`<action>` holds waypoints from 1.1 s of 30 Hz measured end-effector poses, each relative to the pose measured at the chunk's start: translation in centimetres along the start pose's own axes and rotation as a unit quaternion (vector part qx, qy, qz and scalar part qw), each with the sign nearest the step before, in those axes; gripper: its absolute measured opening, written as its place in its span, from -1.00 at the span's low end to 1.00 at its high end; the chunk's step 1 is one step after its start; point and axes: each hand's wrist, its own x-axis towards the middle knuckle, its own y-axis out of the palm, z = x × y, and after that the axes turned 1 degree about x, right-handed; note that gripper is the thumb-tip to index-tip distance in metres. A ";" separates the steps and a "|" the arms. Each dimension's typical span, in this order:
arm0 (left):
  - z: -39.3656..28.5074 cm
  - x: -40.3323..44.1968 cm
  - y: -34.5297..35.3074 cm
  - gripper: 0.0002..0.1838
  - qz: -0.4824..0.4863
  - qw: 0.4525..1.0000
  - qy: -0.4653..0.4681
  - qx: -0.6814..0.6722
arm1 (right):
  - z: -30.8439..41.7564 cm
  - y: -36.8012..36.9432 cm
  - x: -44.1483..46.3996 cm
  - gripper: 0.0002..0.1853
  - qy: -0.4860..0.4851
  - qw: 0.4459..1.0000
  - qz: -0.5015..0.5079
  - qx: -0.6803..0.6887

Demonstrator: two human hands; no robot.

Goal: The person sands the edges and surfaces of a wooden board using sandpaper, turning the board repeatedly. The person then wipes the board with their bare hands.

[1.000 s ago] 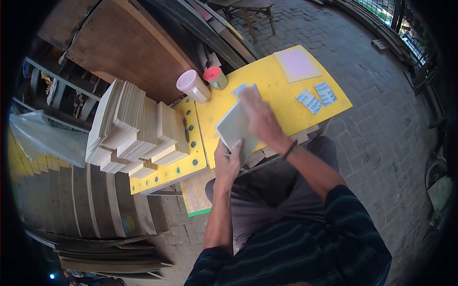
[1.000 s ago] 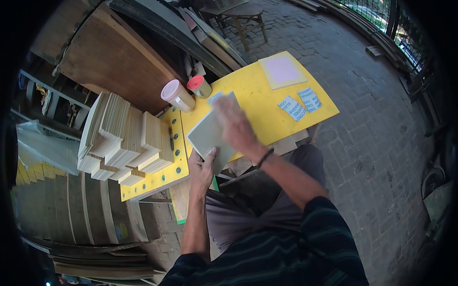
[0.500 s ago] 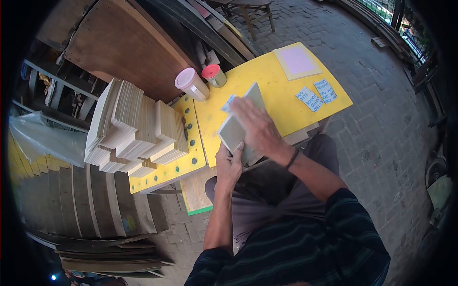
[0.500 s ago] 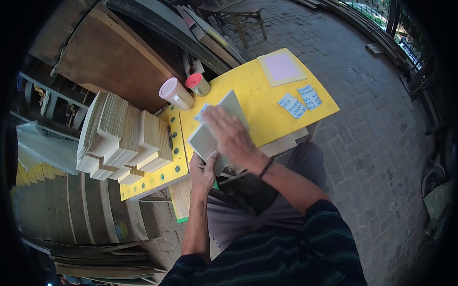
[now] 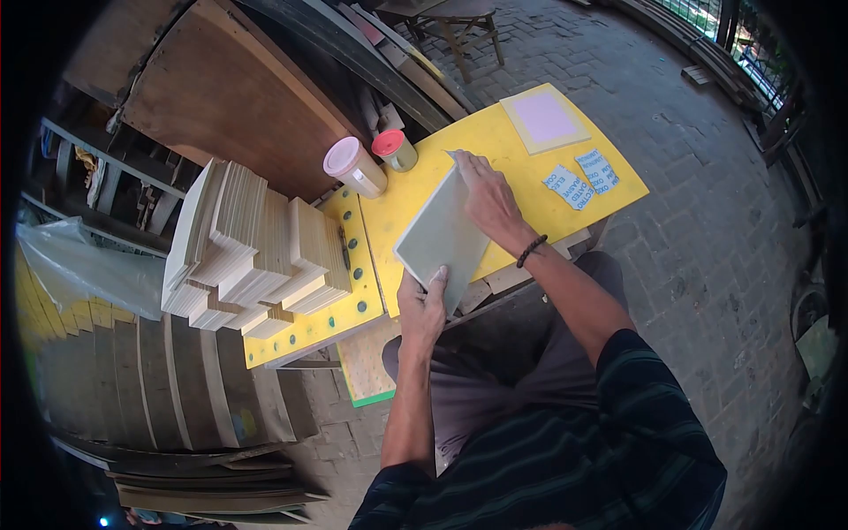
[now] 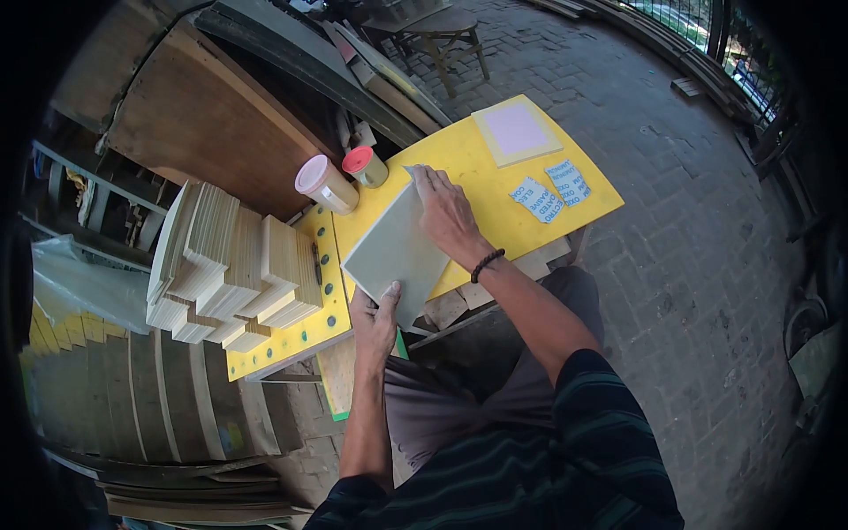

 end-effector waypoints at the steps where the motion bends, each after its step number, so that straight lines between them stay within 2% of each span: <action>1: 0.1 -0.2 0.1 -0.62 -0.004 1.000 -0.004 -0.009 | 0.4 -0.3 -0.2 -0.47 0.024 1.000 0.018 -0.007; 2: 0.2 -0.3 0.2 -0.62 -0.009 1.000 -0.008 -0.018 | 1.3 -0.4 -0.8 -0.47 0.022 1.000 0.021 -0.009; 4: 0.4 -0.3 0.4 -0.62 -0.010 1.000 -0.009 -0.018 | 3.0 -0.2 -2.6 -0.46 -0.114 0.990 -0.063 -0.058; 9: -0.2 0.1 0.2 -0.60 0.001 1.000 -0.006 -0.020 | -1.7 -0.6 0.7 -0.46 -0.071 0.997 -0.029 -0.015; 10: -0.1 0.1 0.2 -0.61 -0.012 1.000 0.012 -0.001 | -2.4 -1.3 1.4 -0.48 0.072 0.994 0.084 -0.026; 11: -0.2 0.0 0.2 -0.62 -0.026 0.999 0.028 0.017 | -2.8 -2.0 1.6 -0.50 0.214 0.956 0.196 -0.036; 12: -0.3 0.3 0.1 -0.62 -0.029 0.999 0.029 0.015 | -3.1 -2.6 1.5 -0.50 0.210 0.957 0.197 -0.039; 14: -0.4 0.1 -0.1 -0.65 -0.046 0.998 0.038 0.009 | -2.9 -3.2 0.1 -0.52 0.059 0.998 -0.037 0.004; 15: -0.6 -0.1 -0.2 -0.65 -0.050 0.998 0.029 0.010 | -1.2 -4.0 -0.2 -0.52 0.062 0.998 -0.028 0.006; 17: -1.2 0.4 -0.2 -0.67 -0.044 0.997 0.041 0.041 | 2.0 -6.1 -0.3 -0.50 -0.040 0.996 -0.037 0.075; 19: -1.3 0.7 -0.1 -0.68 -0.027 0.997 0.034 0.069 | 4.4 -6.4 -1.9 -0.48 -0.114 0.993 0.007 0.042; 20: -1.5 0.9 0.1 -0.68 -0.021 0.996 0.033 0.076 | 5.9 -6.5 -2.7 -0.48 -0.111 0.993 0.004 0.040; 22: -1.4 0.9 0.3 -0.68 -0.020 0.996 0.032 0.083 | 8.2 -6.3 -3.9 -0.49 -0.205 0.974 0.071 0.059; 25: -0.9 0.4 0.2 -0.67 -0.029 0.991 0.067 0.110 | 7.1 -5.8 -3.7 -0.46 -0.211 0.969 0.078 0.102; 27: -1.9 0.4 0.6 -0.66 -0.043 0.992 0.062 0.105 | 2.8 -4.1 -2.7 -0.48 -0.189 0.979 0.044 0.068; 29: -2.1 0.5 0.5 -0.65 -0.042 0.993 0.048 0.097 | 0.9 -4.3 -0.8 -0.49 -0.074 0.996 0.048 -0.004; 31: -2.1 0.8 0.6 -0.66 -0.042 0.986 0.071 0.146 | 2.1 -4.1 -1.8 -0.48 -0.109 0.993 0.049 0.009; 33: -1.7 1.0 0.4 -0.67 -0.029 0.991 0.056 0.114 | 6.1 -4.7 -3.4 -0.49 -0.178 0.983 0.031 0.042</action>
